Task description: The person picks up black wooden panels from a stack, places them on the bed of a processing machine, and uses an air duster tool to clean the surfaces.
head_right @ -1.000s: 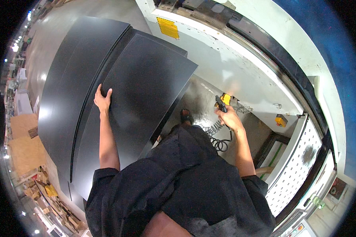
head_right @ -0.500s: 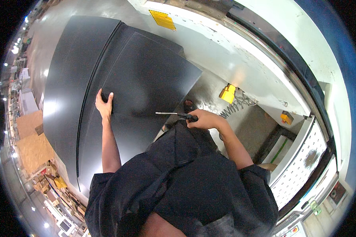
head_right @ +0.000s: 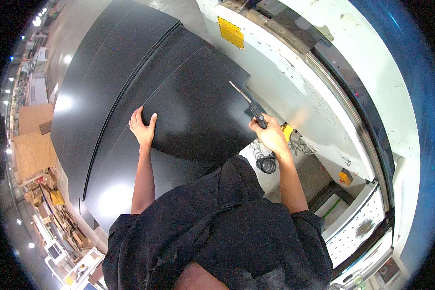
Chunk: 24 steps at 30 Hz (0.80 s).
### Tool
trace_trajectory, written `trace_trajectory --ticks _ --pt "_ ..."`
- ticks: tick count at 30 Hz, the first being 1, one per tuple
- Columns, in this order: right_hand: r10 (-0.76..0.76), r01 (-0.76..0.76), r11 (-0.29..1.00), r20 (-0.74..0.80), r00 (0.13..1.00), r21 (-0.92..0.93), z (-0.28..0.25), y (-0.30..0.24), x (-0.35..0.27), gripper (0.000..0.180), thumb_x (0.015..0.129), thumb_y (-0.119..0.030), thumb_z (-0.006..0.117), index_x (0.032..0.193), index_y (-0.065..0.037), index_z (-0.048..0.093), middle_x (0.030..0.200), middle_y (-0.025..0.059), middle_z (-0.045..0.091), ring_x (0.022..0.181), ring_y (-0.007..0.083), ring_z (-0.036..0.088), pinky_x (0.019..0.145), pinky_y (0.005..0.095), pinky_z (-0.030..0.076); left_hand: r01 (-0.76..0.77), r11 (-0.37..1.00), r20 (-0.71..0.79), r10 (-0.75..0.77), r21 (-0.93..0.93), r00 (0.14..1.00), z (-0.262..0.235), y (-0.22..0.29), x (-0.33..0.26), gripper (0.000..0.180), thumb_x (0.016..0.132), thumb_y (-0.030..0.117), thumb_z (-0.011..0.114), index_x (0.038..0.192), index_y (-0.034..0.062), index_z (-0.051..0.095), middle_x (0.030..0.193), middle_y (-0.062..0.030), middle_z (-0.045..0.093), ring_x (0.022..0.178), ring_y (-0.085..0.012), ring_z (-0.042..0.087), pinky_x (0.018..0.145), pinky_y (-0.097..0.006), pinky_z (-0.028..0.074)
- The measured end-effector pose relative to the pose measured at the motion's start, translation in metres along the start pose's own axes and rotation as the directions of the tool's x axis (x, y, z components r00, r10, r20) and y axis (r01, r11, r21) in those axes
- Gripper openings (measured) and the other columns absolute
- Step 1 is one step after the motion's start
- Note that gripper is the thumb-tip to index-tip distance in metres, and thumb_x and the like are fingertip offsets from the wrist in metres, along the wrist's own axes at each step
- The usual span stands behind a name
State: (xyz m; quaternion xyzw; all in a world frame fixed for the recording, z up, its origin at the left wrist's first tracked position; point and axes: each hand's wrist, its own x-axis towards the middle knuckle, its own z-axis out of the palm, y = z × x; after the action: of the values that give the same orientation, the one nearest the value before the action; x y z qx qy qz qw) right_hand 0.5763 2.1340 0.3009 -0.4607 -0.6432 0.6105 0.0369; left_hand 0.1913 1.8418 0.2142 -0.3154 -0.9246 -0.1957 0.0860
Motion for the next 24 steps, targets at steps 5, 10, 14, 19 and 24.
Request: trace_trajectory --ticks 5,10,14,19,24 --pt "-0.031 0.054 0.993 0.203 0.979 -0.109 0.011 -0.008 -0.001 0.019 0.092 -0.020 0.074 0.093 -0.003 0.066 0.074 0.0010 0.055 0.076 0.0130 0.055 0.072 0.0327 0.045 0.013 1.000 -0.001 -0.013 -0.008 1.000 0.001 -0.002 -0.001 0.074 0.086 0.057 0.074 0.144 0.0141 0.057 0.147 -0.0104 0.054 0.144 -0.0298 0.044 0.123 -0.058 0.022" --pt "-0.025 0.168 0.940 0.433 0.901 -0.295 0.026 -0.019 -0.008 0.029 0.090 -0.029 0.073 0.097 -0.002 0.067 0.082 0.0122 0.067 0.079 0.0249 0.063 0.076 0.0386 0.049 -0.013 1.000 -0.016 0.013 0.001 1.000 0.003 -0.003 0.001 0.073 0.087 0.056 0.074 0.143 0.0131 0.057 0.146 -0.0103 0.055 0.143 -0.0298 0.045 0.122 -0.059 0.023" --pt "0.045 0.200 0.926 0.620 0.783 -0.320 0.037 -0.030 -0.013 0.028 0.089 -0.029 0.071 0.099 -0.003 0.068 0.088 0.0153 0.071 0.086 0.0293 0.069 0.079 0.0414 0.050 -0.008 1.000 -0.043 0.007 -0.028 0.999 0.006 -0.009 0.000 0.069 0.089 0.056 0.073 0.141 0.0124 0.057 0.143 -0.0100 0.057 0.141 -0.0294 0.047 0.120 -0.058 0.026" --pt "0.019 0.294 0.897 0.693 0.720 -0.330 0.046 -0.021 -0.020 0.029 0.088 -0.031 0.070 0.098 -0.004 0.069 0.086 0.0156 0.070 0.083 0.0310 0.067 0.076 0.0429 0.049 -0.034 0.999 -0.054 0.032 -0.033 0.998 0.007 -0.010 0.001 0.068 0.089 0.055 0.074 0.140 0.0129 0.058 0.142 -0.0098 0.059 0.138 -0.0295 0.050 0.120 -0.057 0.027" --pt "0.012 0.233 0.888 0.526 0.850 -0.397 0.030 -0.010 -0.049 0.032 0.088 -0.032 0.070 0.106 -0.005 0.072 0.094 0.0184 0.072 0.091 0.0319 0.069 0.081 0.0430 0.051 -0.044 0.999 -0.055 0.043 -0.025 0.998 0.010 -0.013 0.002 0.068 0.090 0.058 0.071 0.141 0.0132 0.058 0.142 -0.0097 0.059 0.139 -0.0298 0.050 0.120 -0.058 0.028"
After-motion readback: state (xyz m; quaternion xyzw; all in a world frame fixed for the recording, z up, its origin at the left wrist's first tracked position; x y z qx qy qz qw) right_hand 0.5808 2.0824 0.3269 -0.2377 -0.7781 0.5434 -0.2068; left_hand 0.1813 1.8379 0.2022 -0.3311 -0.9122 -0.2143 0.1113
